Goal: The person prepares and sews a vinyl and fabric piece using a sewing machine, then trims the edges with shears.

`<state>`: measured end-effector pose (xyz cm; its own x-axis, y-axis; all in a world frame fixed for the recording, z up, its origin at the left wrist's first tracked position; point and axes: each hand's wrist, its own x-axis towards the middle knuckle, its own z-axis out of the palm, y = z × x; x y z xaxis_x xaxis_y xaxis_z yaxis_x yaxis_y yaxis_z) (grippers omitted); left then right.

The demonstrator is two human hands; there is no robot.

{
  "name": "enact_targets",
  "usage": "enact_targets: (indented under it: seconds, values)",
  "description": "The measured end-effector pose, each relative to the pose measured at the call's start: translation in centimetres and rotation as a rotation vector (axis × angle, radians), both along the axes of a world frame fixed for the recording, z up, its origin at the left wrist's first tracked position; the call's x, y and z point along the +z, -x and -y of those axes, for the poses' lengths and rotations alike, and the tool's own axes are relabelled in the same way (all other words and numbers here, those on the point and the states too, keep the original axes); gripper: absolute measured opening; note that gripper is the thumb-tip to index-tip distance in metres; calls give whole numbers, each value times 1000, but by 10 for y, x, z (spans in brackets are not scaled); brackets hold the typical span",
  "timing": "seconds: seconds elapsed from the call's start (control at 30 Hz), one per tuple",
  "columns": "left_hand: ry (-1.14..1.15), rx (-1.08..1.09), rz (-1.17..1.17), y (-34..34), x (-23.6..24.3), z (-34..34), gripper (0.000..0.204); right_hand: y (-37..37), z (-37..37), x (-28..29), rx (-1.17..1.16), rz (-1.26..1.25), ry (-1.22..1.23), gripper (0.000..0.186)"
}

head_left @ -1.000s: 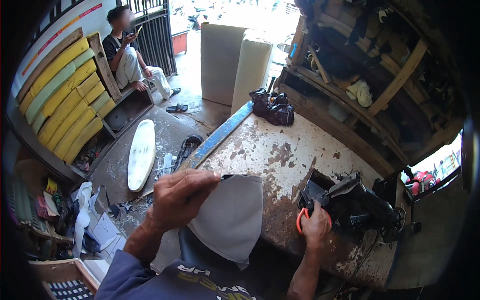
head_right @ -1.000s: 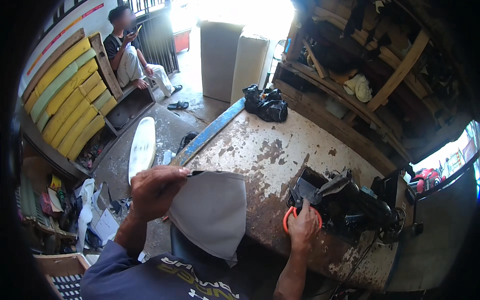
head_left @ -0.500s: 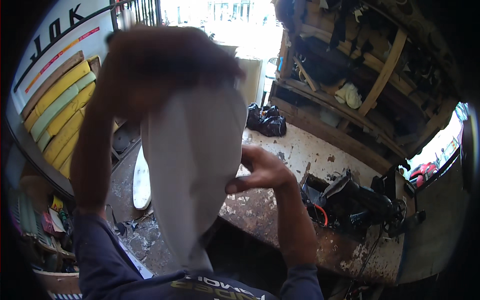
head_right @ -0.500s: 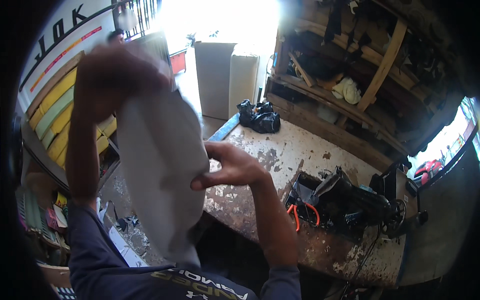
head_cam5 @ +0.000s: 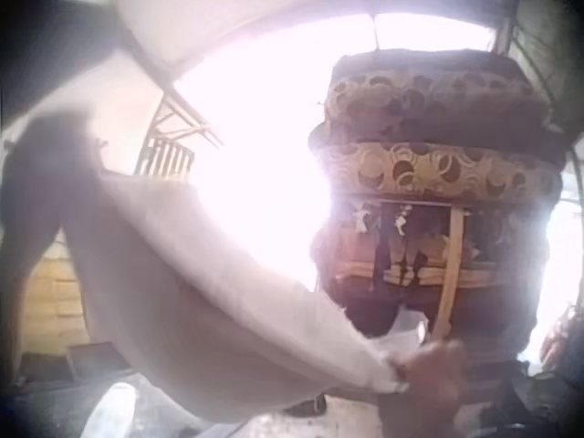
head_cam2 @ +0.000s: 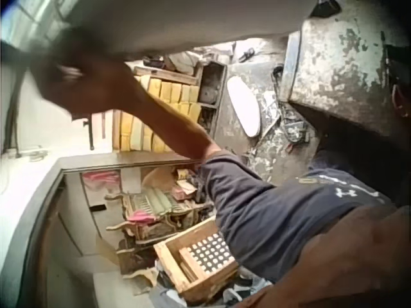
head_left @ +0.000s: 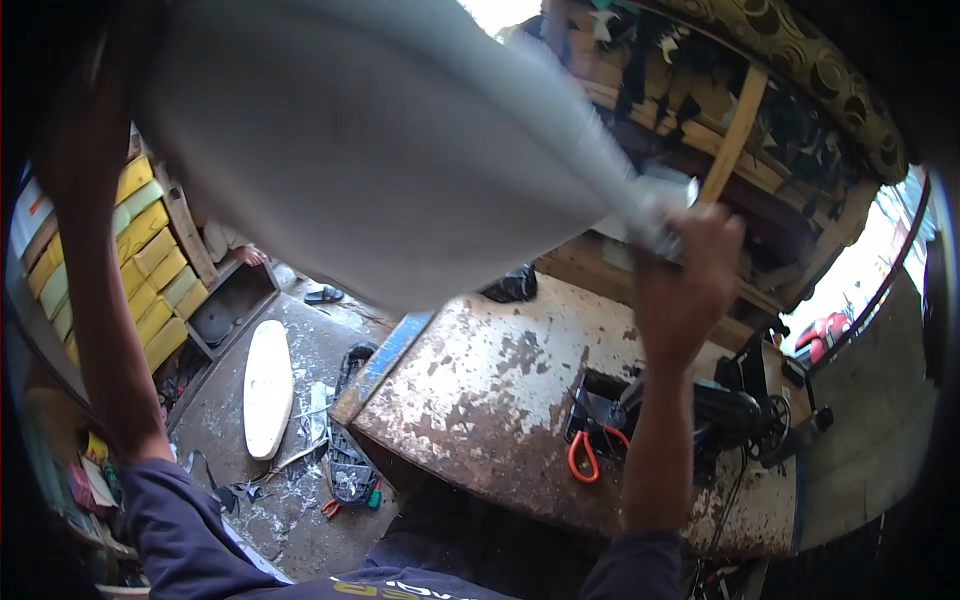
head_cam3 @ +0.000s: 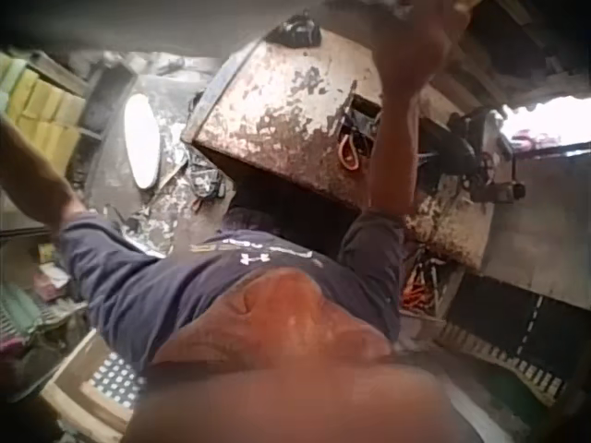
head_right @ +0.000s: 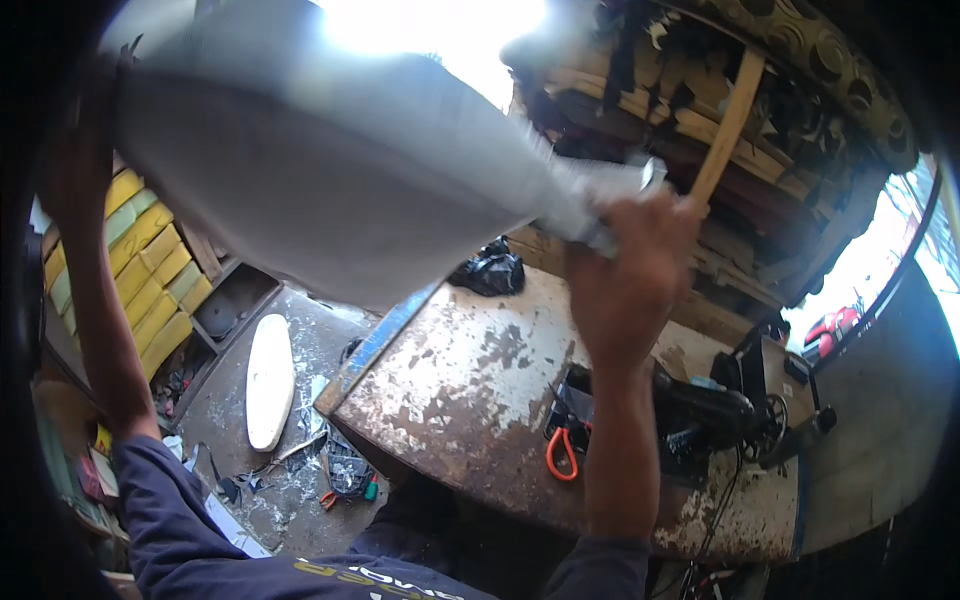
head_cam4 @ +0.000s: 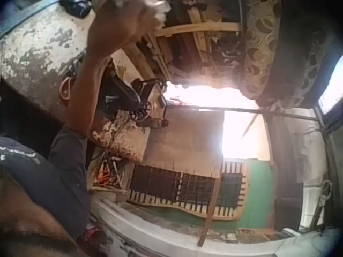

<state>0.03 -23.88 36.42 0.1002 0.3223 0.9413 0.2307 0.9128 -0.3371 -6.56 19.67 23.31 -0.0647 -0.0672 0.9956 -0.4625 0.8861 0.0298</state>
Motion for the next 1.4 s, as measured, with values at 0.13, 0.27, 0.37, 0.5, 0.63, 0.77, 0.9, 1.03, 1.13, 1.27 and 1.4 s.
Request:
enact_targets:
  seconds: [0.13,0.27,0.37,0.5,0.63,0.77,0.9,1.03,1.13,1.27,1.4]
  values:
    - [17,-544,618,-4,-182,-45,9,-27,-39,-130,-4,384,-83,43]
    - [-54,-302,878,-6,-333,-34,15,-52,-23,-250,136,843,22,36]
    - [-62,-172,1119,-8,-392,-32,25,-110,-40,-284,-62,1061,90,35]
    - [-308,-7,1077,-11,-398,-91,33,-131,-52,-282,-286,1221,117,43]
    - [-345,-682,1175,-9,-381,-218,31,-121,-59,-266,-559,1005,-117,49]
    - [-315,-706,1368,43,-427,-291,26,-101,-99,-280,-433,1303,-113,56]
    - [-452,-677,1541,74,-438,-282,25,-111,-89,-251,-146,1739,460,48]
    - [-548,-762,1619,81,-442,-286,19,-146,-56,-248,335,1601,994,56]
    - [-483,-747,1470,73,-451,-290,16,-139,-45,-238,449,1791,1018,65]
    - [-519,-747,1504,69,-447,-291,18,-125,-43,-226,411,1955,973,65]
    - [-558,-749,1515,69,-450,-293,20,-120,-39,-210,347,2029,970,61]
